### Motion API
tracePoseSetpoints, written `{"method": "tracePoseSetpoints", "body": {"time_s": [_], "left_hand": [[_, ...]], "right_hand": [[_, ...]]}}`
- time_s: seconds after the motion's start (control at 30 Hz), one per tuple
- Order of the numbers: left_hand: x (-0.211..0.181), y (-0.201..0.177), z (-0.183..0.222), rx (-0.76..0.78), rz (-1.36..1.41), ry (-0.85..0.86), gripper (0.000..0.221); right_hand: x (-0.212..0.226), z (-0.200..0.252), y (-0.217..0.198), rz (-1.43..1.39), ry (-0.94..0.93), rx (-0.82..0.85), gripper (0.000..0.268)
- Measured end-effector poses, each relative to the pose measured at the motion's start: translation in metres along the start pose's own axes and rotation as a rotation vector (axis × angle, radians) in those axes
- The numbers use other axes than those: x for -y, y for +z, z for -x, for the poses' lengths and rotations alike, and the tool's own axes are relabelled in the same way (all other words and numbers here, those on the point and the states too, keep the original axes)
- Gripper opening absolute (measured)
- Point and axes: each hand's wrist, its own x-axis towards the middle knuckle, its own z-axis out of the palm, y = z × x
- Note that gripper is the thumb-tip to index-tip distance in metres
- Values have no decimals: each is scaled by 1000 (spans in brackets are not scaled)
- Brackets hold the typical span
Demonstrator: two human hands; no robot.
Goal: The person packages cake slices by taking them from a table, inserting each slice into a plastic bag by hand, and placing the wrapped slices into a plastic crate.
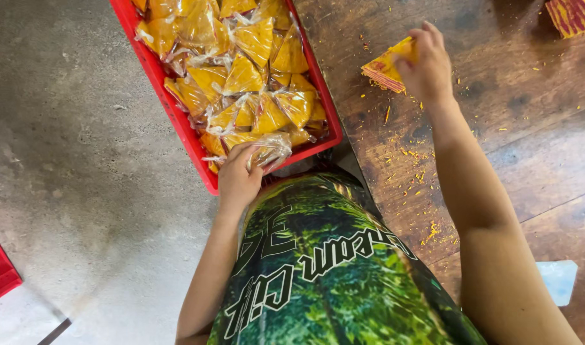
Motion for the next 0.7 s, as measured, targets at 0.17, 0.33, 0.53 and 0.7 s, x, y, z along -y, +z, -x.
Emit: {"method": "tracePoseSetpoints", "body": {"time_s": [0.17, 0.33, 0.53, 0.7], "left_hand": [[-3, 10, 1, -19, 16, 43, 42], [-17, 16, -2, -8, 34, 66, 43], [-27, 18, -4, -17, 35, 69, 43], [-30, 27, -1, -43, 18, 61, 45]], "right_hand": [[-58, 30, 5, -181, 386, -161, 18], [-89, 58, 6, -459, 588, -323, 15], [-89, 76, -6, -37, 500, -476, 13], [-22, 47, -42, -89, 425, -404, 11]]}}
